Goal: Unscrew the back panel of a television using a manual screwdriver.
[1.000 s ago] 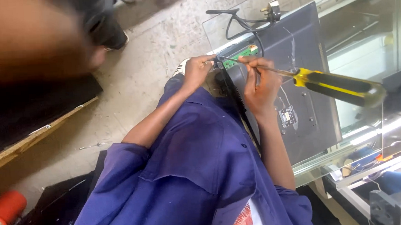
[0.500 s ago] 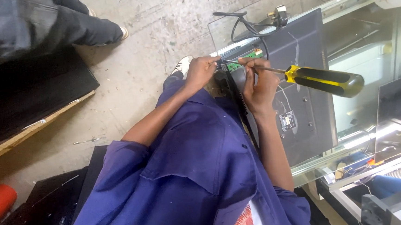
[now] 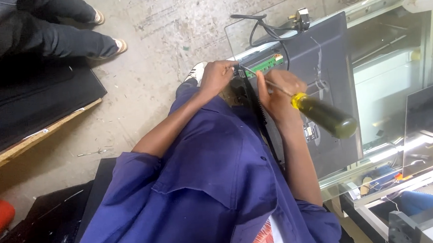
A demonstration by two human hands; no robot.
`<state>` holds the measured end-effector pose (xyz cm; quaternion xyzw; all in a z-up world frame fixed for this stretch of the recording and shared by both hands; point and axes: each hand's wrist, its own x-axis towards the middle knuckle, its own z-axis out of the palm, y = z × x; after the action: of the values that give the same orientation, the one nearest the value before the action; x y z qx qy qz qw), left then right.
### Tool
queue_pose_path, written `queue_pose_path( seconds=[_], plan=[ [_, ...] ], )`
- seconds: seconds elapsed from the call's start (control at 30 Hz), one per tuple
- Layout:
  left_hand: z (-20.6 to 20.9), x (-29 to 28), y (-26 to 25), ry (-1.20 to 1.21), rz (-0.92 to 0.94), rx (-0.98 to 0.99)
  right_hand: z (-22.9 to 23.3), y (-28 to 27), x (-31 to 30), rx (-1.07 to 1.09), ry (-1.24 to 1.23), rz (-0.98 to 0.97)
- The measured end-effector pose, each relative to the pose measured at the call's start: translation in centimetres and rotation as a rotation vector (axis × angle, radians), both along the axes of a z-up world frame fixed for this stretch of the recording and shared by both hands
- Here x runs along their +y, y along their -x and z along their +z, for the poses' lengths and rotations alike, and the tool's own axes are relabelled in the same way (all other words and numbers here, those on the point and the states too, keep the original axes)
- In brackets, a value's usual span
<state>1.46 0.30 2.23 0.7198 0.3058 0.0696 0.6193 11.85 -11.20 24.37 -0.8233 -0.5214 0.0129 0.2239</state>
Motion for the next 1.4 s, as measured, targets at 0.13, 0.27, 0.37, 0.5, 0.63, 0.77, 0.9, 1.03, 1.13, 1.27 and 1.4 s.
queue_pose_path(
  seconds=[0.13, 0.27, 0.37, 0.5, 0.63, 0.77, 0.9, 1.03, 1.13, 1.27, 1.4],
  plan=[
    [4.3, 1.2, -0.4, 0.010, -0.043, -0.140, -0.9, -0.1, 0.3, -0.028, 0.057, -0.011],
    [9.2, 2.0, -1.4, -0.016, -0.182, -0.483, -0.3, -0.3, 1.1, -0.094, -0.002, 0.001],
    [9.7, 3.2, -2.4, -0.158, -0.297, -0.568, 1.6, 0.1, 1.6, -0.092, 0.044, 0.022],
    [10.6, 4.8, -3.1, -0.237, -0.361, -0.604, 2.4, -0.4, 1.8, -0.040, 0.053, 0.104],
    [11.6, 5.5, -3.1, -0.155, -0.525, -0.603, 0.8, -1.4, 0.6, 0.129, 0.007, 0.167],
    [10.8, 5.0, -3.7, -0.168, -0.539, -0.623, -0.3, -1.5, 0.0, 0.041, 0.036, 0.133],
    [7.8, 4.0, -5.2, -0.132, -0.521, -0.633, 0.1, -1.1, 0.3, 0.020, 0.049, 0.104],
    [8.4, 4.0, -5.1, -0.064, -0.514, -0.654, 1.0, -0.8, 0.6, -0.070, 0.079, 0.080],
    [10.0, 5.2, -4.8, -0.054, -0.558, -0.672, 2.6, -0.9, 1.3, -0.003, 0.038, 0.126],
    [11.6, 5.9, -4.4, -0.005, -0.669, -0.684, 3.2, -1.0, 0.9, 0.178, 0.025, 0.185],
    [12.6, 6.0, -4.2, -0.055, -0.728, -0.607, -0.5, -1.8, -0.8, 0.028, -0.023, 0.168]
  ],
)
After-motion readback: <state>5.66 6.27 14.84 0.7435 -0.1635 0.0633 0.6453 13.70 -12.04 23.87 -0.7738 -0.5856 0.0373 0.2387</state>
